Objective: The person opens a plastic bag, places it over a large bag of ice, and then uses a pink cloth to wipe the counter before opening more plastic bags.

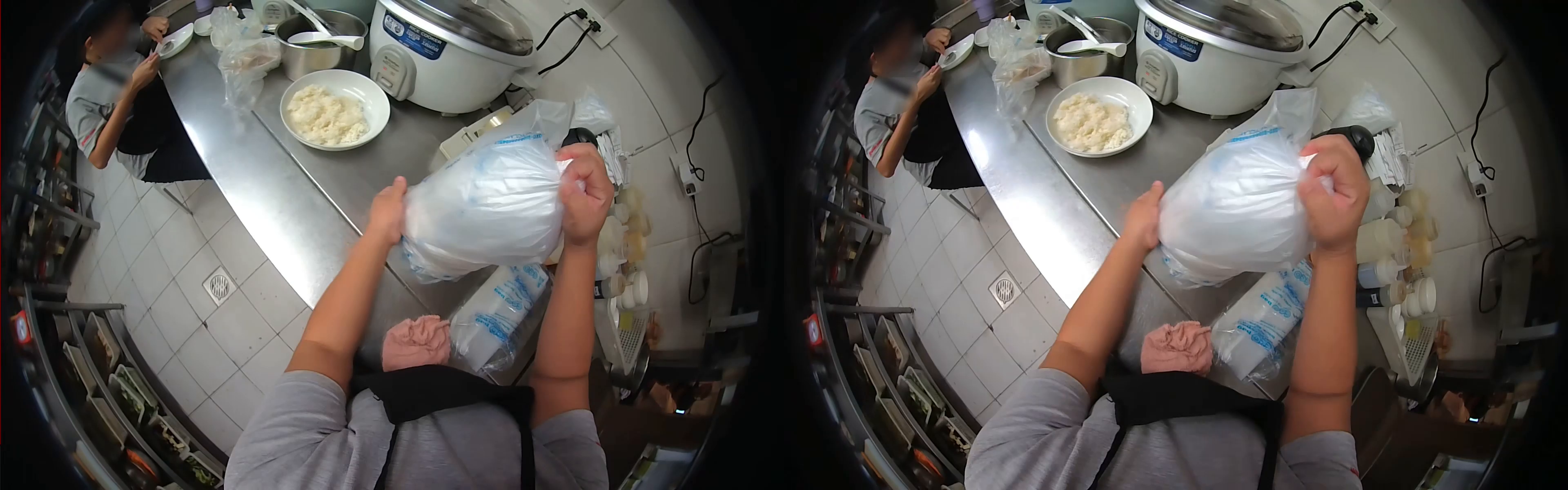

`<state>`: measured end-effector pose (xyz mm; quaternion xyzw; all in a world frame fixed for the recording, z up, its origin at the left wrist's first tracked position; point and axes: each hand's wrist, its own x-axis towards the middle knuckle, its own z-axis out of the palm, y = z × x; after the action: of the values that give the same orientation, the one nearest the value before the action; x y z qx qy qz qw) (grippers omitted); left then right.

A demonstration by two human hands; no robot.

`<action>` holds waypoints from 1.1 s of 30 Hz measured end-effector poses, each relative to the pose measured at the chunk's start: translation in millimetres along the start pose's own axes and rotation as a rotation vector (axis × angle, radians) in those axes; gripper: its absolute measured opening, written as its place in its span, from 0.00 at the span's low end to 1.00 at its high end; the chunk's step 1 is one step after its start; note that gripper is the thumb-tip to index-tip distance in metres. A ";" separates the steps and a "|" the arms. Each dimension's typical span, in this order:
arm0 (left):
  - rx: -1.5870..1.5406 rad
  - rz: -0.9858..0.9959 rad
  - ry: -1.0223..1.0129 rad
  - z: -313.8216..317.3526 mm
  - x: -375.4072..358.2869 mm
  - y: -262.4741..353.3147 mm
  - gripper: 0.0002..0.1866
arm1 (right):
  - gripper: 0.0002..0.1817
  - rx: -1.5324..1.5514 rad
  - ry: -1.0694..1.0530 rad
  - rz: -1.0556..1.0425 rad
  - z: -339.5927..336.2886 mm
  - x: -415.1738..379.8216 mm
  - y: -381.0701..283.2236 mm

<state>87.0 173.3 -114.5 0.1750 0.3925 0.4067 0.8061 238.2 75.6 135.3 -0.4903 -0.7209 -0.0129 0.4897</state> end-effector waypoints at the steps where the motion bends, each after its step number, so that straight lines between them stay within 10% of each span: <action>1: 0.240 0.152 0.061 5.3 -10.5 -5.9 0.14 | 0.05 0.048 0.003 0.033 -4.0 -0.4 5.2; 4: 0.702 0.580 0.222 12.3 -35.0 -16.9 0.14 | 0.05 -0.149 0.056 0.175 0.8 12.4 -0.7; 10: 0.554 0.624 0.107 -0.2 -51.0 -55.5 0.12 | 0.11 -0.640 0.147 0.351 35.0 22.3 -37.9; 16: -0.124 -0.383 -0.483 -21.4 -53.8 10.9 0.09 | 0.09 -0.329 0.113 0.151 8.2 3.4 -10.1; 22: -0.192 -0.489 -0.318 -12.5 -22.9 34.3 0.12 | 0.09 0.024 -0.060 0.040 6.1 2.9 -16.8; 28: 1.145 0.533 0.087 4.3 -29.8 10.4 0.12 | 0.09 0.195 0.023 -0.034 6.2 -1.8 -0.5; 33: 1.483 0.427 0.011 10.8 -48.5 18.9 0.12 | 0.07 0.255 0.071 -0.066 3.4 -11.2 8.6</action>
<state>68.1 146.6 -72.5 0.7394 0.5241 0.1850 0.3801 242.5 73.9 121.5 -0.3991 -0.7148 0.0455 0.5724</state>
